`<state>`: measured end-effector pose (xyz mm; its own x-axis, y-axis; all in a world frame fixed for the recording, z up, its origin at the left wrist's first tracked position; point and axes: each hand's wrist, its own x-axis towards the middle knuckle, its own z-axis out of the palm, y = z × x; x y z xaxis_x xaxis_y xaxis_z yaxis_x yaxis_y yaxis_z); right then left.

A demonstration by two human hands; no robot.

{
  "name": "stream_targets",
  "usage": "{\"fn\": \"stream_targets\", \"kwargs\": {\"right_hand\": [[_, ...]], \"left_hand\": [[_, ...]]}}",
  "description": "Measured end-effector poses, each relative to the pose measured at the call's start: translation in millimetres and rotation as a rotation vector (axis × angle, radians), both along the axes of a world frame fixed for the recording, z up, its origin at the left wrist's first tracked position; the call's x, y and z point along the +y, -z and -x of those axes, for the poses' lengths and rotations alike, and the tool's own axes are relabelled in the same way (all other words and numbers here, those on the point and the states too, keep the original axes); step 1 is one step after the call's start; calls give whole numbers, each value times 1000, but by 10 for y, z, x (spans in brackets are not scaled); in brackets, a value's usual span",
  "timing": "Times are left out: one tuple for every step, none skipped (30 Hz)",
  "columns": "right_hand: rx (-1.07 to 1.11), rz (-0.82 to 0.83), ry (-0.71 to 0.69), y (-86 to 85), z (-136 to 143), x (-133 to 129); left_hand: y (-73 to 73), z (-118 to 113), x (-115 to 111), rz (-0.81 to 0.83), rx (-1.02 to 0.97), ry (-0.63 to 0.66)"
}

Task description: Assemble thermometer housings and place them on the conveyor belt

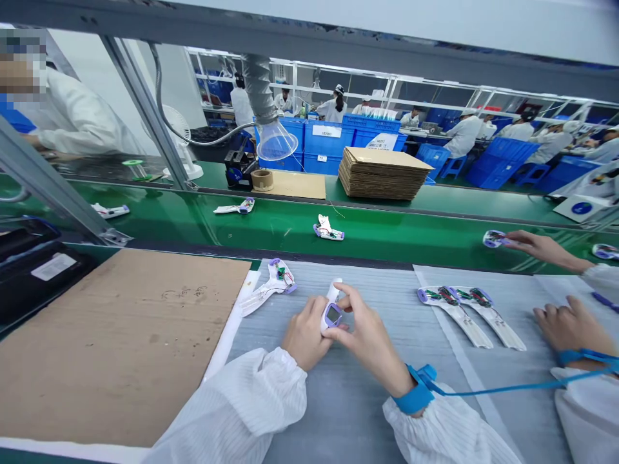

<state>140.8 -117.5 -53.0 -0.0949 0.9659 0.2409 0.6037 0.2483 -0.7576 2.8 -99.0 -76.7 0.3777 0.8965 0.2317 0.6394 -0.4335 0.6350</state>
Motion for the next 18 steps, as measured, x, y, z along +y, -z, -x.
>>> {"fn": "stream_targets", "kwargs": {"right_hand": [[0, -7, 11, 14, -1, 0], [-3, -20, 22, 25, -4, -1], [-11, -42, 30, 32, -8, -2], [-26, -75, 34, 33, -13, -5], [-46, -115, 30, 28, -19, -9], [-68, -163, 22, 18, -24, -15], [-93, -214, 14, 4, -29, -23], [-118, -262, 7, -10, -30, -31], [-140, -304, -1, -23, -29, -41], [-154, -336, -7, -31, -25, -50], [-160, -360, -13, -35, -18, -59], [-160, -378, -20, -34, -9, -66], [-157, -393, -26, -29, 0, -72], [-151, -406, -27, -22, 9, -75], [-145, -416, -29, -14, 15, -77], [-142, -422, -32, -6, 20, -76], [-140, -423, -36, -1, 21, -75], [-140, -422, -41, 2, 19, -73]], "left_hand": [[2, 2, 1, -8, 12, 12], [4, 5, 4, -17, 13, 25], [5, 7, 7, -25, 1, 37], [4, 10, 11, -33, -24, 48], [1, 11, 14, -37, -60, 57], [-4, 10, 18, -36, -105, 60], [-11, 9, 21, -30, -153, 58], [-20, 6, 23, -20, -195, 52], [-28, 3, 24, -5, -229, 44], [-37, -1, 24, 13, -255, 34], [-44, -4, 24, 33, -274, 26], [-50, -6, 23, 51, -289, 20], [-53, -8, 22, 67, -302, 18], [-54, -9, 20, 79, -316, 19], [-53, -8, 19, 88, -329, 24], [-49, -7, 18, 95, -338, 29], [-43, -6, 17, 100, -344, 35], [-36, -4, 16, 107, -345, 41]]}}
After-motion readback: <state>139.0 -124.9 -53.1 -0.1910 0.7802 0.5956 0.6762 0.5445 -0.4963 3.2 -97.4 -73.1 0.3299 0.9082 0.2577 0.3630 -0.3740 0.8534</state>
